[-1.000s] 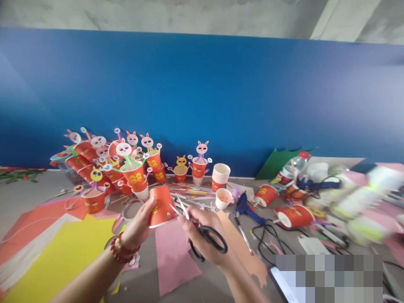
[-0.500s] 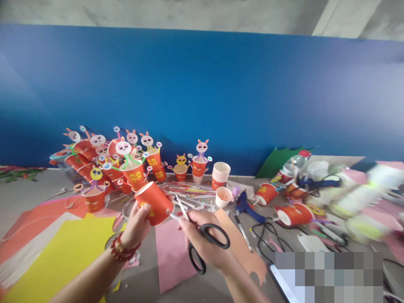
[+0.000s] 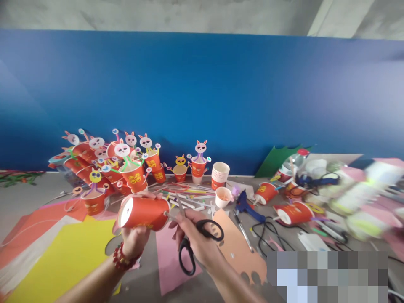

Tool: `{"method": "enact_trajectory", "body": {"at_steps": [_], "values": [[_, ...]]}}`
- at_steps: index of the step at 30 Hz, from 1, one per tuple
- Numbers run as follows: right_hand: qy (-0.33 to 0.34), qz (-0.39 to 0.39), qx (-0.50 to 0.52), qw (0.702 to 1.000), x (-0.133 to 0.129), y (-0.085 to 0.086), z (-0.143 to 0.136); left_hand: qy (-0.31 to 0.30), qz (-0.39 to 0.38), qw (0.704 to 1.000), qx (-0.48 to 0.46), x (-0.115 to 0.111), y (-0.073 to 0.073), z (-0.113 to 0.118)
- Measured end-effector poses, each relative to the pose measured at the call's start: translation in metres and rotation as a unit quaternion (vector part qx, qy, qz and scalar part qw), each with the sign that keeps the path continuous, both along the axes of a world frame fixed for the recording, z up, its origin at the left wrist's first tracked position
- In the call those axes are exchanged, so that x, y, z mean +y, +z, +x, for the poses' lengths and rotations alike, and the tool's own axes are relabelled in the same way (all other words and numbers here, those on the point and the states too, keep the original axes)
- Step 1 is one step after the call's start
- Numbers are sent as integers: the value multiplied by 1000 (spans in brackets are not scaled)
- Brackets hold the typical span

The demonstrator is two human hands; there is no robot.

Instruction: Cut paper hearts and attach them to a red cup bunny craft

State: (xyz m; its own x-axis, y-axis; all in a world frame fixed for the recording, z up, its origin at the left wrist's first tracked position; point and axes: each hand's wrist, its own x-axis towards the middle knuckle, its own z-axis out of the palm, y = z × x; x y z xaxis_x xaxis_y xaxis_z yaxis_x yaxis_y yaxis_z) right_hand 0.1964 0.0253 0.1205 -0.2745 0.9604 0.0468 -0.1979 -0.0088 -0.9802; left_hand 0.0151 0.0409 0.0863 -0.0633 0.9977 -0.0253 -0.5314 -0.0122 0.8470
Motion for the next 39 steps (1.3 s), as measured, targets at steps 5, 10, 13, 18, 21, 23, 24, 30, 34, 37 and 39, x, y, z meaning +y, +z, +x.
{"method": "enact_trajectory", "body": {"at_steps": [5,10,13,18,21,23,24,30,34,37,39], "values": [[4,28,35,999,-3,-1,-2,36,112,993,-24,3,10,14],[10,14,75,997,-1,-6,-4,-10,55,993,-100,3,14,21],[12,6,86,996,0,-8,-4,-7,39,991,-132,1,13,22],[19,2,88,996,0,-9,-7,-1,23,988,-155,-2,15,24],[-7,22,75,997,-2,-11,-10,-3,6,986,-166,-3,18,26],[-9,43,44,998,-3,-11,-9,-12,-13,985,-172,-3,21,25],[-6,52,27,998,-3,-11,-7,-19,-27,985,-172,-3,23,25],[18,93,-85,992,4,2,12,-78,-92,977,-176,2,27,21],[41,187,-228,955,9,18,26,-136,-128,967,-174,5,29,18],[50,202,-266,941,12,23,31,-157,-145,967,-139,7,32,16],[44,211,-278,936,14,22,31,-154,-147,968,-130,8,34,14]]}}
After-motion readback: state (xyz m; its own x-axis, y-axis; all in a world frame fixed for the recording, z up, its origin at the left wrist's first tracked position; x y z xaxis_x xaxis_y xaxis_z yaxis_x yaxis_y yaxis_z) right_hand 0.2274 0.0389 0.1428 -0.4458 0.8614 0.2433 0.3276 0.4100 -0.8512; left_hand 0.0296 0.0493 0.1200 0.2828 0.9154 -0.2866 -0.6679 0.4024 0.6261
